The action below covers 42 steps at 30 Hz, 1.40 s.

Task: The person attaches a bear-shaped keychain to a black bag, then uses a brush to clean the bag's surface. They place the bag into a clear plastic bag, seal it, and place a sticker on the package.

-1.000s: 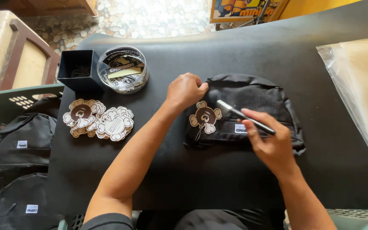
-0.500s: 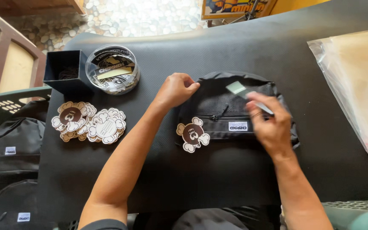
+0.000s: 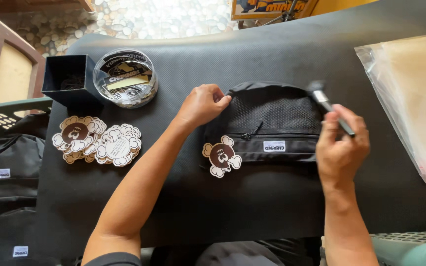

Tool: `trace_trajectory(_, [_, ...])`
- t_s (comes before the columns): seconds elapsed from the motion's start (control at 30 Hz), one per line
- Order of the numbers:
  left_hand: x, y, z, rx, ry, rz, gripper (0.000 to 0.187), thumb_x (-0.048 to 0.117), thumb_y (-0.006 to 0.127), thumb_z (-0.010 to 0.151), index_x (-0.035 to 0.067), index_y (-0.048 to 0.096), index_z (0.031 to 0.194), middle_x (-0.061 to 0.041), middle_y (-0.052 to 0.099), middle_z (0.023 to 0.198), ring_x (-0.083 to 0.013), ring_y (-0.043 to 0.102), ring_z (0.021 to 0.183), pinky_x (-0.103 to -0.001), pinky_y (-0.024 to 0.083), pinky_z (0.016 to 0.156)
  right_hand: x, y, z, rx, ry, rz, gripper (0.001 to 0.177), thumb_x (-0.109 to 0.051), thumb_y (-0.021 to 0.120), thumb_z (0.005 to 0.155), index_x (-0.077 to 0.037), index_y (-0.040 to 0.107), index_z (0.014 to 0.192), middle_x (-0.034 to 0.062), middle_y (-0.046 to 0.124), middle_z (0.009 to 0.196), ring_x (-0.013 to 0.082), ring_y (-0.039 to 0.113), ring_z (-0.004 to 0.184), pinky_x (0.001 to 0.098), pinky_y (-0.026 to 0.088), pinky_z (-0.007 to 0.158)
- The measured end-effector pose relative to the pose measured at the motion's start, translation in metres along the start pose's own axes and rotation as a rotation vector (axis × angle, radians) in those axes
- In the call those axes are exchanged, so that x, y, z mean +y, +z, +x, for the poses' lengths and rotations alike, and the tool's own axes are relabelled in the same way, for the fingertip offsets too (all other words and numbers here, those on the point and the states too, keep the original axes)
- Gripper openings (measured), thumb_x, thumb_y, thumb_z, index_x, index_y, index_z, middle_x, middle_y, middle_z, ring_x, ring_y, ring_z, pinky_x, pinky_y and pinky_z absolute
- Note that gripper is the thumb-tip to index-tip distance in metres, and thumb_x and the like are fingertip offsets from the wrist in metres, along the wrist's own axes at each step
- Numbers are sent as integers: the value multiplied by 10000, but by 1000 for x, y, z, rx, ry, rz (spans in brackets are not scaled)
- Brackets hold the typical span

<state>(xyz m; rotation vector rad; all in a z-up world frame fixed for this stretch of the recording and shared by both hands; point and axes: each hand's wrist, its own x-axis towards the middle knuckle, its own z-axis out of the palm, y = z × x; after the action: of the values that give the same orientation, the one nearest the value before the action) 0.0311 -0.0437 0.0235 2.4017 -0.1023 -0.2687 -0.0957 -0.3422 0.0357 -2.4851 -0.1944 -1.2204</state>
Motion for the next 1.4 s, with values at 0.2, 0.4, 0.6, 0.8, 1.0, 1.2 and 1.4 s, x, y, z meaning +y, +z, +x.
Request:
trace_trajectory(0.2, [-16, 6, 7, 26, 122, -46, 339, 454, 695, 879, 148, 759, 1010, -105, 720, 898, -372, 722, 966, -510, 566, 860, -37, 12, 3, -193, 181, 455, 165, -46, 758, 994, -103, 782, 1148, 121, 757, 971, 321, 737, 905, 419, 556, 886])
trace_trajectory(0.4, [-13, 12, 0, 84, 250, -60, 344, 410, 702, 908, 223, 681, 1195, -67, 686, 909, -331, 717, 950, -524, 574, 856, -36, 2, 18, -134, 230, 537, 174, -52, 621, 1132, 25, 705, 1263, 183, 702, 959, 282, 733, 846, 391, 564, 798])
trace_trajectory(0.6, [-4, -11, -39, 92, 354, 122, 343, 402, 588, 995, 156, 657, 1225, -66, 640, 967, -327, 700, 962, -487, 576, 832, -13, 12, 10, -71, 31, 91, 162, -46, 700, 1116, -39, 731, 1275, 169, 718, 1030, 405, 702, 895, 489, 519, 842])
trace_trajectory(0.8, [7, -31, -108, -95, 551, 270, 597, 554, 758, 828, 57, 599, 1119, -135, 587, 944, -397, 655, 984, -513, 552, 826, -51, -6, 4, -357, 278, 624, 160, -139, 700, 1039, -80, 773, 1168, 112, 762, 890, 237, 768, 852, 346, 573, 809])
trace_trajectory(1.0, [3, 3, -115, -7, 700, 586, 829, 651, 931, 582, 95, 582, 1088, -77, 568, 985, -286, 545, 895, -418, 452, 775, -38, -17, -7, -248, 408, 553, 232, -114, 567, 1171, 73, 641, 1289, 204, 696, 1055, 242, 714, 860, 328, 595, 865])
trace_trajectory(1.2, [13, -19, -96, -248, 622, 51, 183, 204, 616, 966, 103, 627, 1118, -84, 647, 1027, -300, 635, 952, -432, 495, 807, -29, -32, -16, -234, 451, 559, 210, -67, 586, 1166, 86, 629, 1304, 217, 673, 1082, 245, 705, 902, 318, 599, 903])
trace_trajectory(1.4, [23, -32, -79, -305, 581, -41, 88, 169, 612, 902, 131, 653, 970, -24, 650, 1000, -202, 645, 879, -343, 498, 784, -31, -33, -19, -250, 490, 593, 229, -92, 569, 1155, 68, 621, 1311, 201, 677, 1064, 237, 703, 884, 319, 594, 906])
